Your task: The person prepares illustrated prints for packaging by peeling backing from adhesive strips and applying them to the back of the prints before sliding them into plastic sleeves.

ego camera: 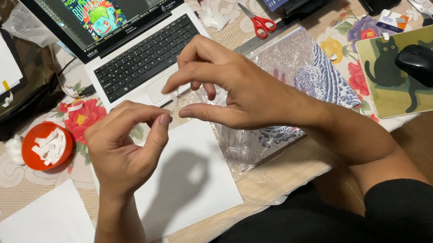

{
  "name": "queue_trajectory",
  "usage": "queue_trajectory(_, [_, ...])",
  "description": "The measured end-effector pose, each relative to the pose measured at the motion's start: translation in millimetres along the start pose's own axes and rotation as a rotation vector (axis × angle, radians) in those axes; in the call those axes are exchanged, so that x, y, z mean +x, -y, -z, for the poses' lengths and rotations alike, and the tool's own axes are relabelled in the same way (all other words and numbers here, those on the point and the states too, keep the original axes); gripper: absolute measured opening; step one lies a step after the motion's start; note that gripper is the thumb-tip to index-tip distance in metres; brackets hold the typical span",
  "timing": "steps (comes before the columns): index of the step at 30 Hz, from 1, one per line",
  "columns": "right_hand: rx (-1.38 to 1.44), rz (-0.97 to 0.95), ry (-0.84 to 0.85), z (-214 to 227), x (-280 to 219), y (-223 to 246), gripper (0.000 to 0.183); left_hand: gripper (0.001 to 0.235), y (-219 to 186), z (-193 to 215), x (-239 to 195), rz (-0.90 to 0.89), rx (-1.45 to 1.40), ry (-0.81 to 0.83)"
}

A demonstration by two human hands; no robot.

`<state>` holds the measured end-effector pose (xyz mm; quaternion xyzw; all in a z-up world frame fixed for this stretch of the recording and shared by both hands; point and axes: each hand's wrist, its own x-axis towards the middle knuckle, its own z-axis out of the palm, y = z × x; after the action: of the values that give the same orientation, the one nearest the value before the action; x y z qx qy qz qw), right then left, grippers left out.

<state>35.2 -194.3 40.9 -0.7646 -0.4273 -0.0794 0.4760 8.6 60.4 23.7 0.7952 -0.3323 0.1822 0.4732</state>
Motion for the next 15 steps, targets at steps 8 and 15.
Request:
queue_trajectory(8, [0.35, -0.16, -0.281, -15, -12, 13, 0.029, 0.007, -6, -32, -9, 0.246, -0.216, -0.352])
queue_trajectory(15, [0.42, -0.142, -0.275, -27, -18, 13, 0.025, 0.011, -22, -40, -15, 0.212, -0.29, -0.337])
